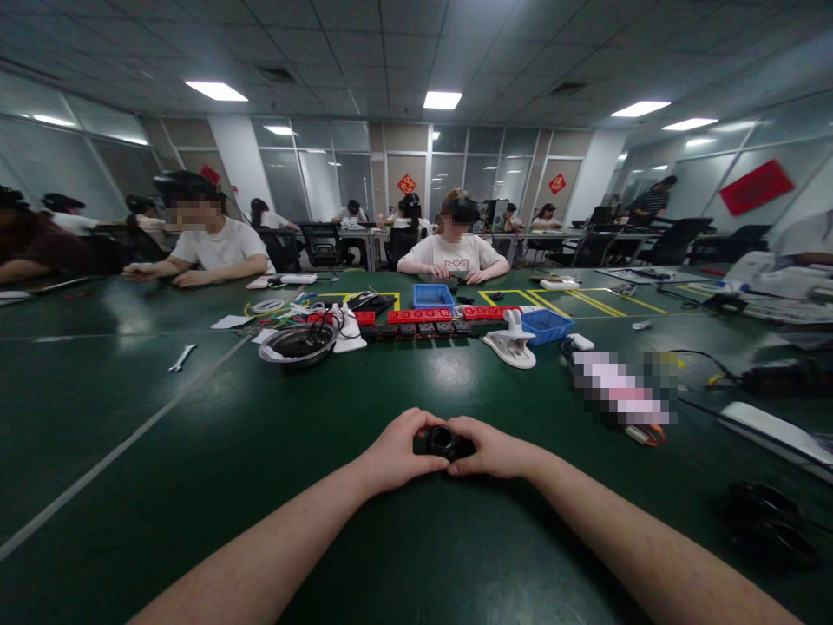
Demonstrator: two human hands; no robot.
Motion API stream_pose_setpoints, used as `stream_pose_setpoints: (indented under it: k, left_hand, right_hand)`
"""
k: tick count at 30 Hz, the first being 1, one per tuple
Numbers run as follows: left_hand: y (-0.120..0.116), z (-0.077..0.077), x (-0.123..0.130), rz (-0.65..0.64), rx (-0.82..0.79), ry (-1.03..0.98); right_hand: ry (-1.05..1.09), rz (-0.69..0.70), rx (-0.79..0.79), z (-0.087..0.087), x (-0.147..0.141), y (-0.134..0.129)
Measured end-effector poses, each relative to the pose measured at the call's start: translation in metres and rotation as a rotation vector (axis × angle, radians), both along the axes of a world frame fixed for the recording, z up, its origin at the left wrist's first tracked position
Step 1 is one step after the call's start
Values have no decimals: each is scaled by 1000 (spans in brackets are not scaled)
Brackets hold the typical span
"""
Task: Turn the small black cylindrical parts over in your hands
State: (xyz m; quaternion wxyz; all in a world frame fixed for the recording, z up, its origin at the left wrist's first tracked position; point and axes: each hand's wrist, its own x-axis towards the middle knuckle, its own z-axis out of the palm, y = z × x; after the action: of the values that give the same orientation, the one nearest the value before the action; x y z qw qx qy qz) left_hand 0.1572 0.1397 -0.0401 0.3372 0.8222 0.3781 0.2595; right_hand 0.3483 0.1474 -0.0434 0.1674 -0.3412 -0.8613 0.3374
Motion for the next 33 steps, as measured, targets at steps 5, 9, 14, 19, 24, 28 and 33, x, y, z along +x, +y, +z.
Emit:
stream_pose_setpoints:
  k: [5,9,14,19,24,28,33]
  left_hand:
    - [0,0,0,-5,6,6]
    - [0,1,-1,-11,0,5]
    - [-1,2,0,-7,1,17]
    - [-1,2,0,2,-5,17]
    - [-3,3,1,21,-18,6]
    - [-6,-2,7,116,20,7]
    - [-8,-14,17,344,119,-7]
  right_hand:
    - [17,28,-18,1,0,0]
    - [16,35,-16,2,0,0]
    - [8,34,-20,2,0,0]
    - [6,12,-22,3,-1,-1]
    - [48,-13,-82,1,-2,0]
    - [6,-141,-80,-7,-5,2]
    - [-183,-437,195,-15,-22,-5]
